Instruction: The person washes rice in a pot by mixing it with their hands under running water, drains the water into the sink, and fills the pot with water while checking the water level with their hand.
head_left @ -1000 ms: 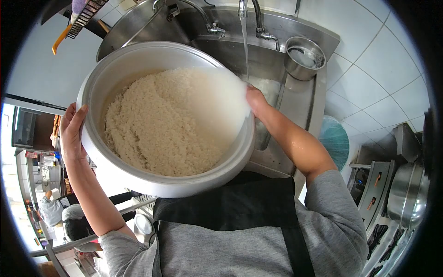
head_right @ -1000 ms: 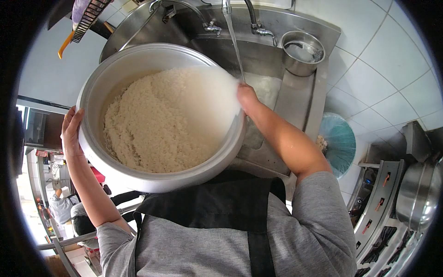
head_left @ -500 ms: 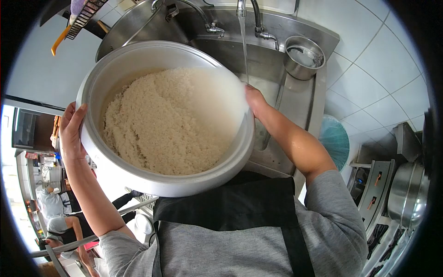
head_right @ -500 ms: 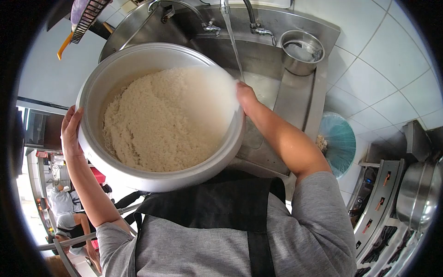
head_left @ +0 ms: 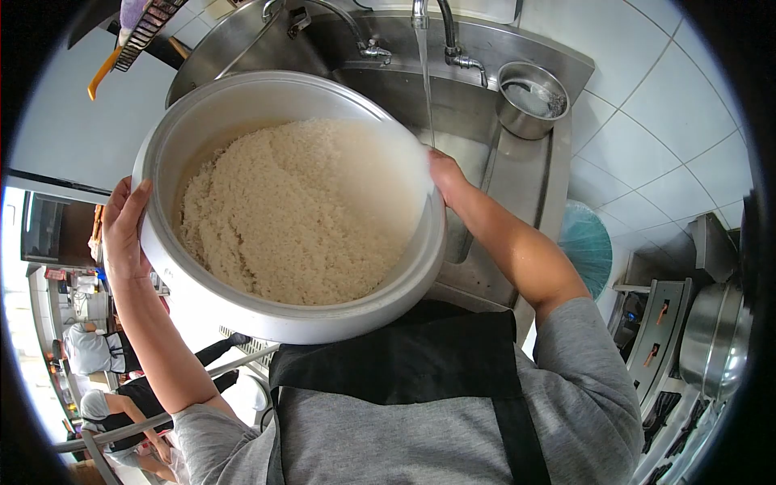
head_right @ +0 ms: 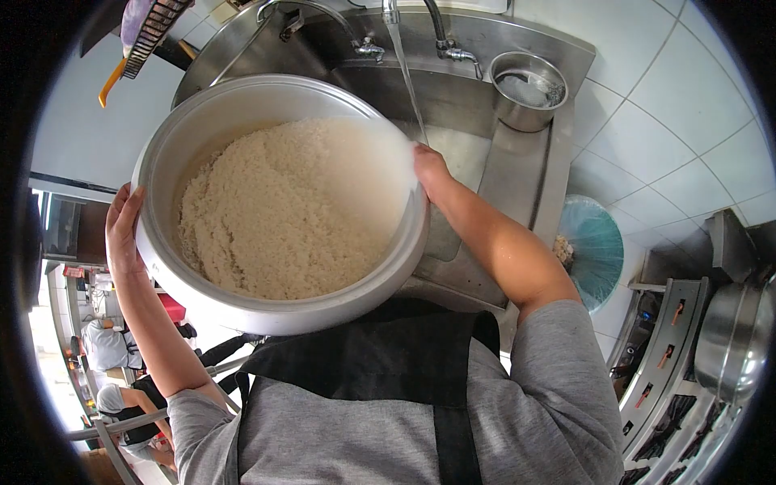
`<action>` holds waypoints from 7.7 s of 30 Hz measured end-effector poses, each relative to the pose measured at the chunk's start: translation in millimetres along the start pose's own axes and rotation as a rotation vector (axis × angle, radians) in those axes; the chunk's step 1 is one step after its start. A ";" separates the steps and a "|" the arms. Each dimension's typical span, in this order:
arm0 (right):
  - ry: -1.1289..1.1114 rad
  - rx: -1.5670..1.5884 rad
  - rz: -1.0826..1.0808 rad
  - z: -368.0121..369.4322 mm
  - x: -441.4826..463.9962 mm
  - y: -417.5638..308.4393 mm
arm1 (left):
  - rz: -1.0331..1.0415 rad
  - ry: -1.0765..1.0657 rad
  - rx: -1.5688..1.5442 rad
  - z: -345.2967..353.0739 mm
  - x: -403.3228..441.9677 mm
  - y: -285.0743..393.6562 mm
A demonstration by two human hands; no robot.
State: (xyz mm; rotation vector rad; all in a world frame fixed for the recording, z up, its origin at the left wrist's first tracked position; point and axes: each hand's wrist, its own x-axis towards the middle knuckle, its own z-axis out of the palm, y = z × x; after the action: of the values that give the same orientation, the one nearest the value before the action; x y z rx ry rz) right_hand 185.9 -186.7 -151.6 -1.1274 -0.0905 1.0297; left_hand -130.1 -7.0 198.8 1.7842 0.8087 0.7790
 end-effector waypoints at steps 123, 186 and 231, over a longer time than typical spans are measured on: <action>0.449 -1.353 -0.021 5.4 -111.1 -186.6 | 0.746 -0.660 0.452 216.8 61.7 -134.3; 0.140 -1.588 0.415 77.6 -86.0 -94.8 | 0.150 -0.493 0.054 184.8 108.8 -181.3; 0.471 -1.833 -0.499 -65.0 129.8 -121.7 | 0.208 -0.386 0.053 185.2 99.0 -192.5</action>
State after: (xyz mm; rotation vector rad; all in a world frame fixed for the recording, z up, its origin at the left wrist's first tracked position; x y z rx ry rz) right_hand 370.4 -144.8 -142.4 -2.7283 -1.0240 -0.0764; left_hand 41.7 33.9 -24.7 2.0054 0.3965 0.5203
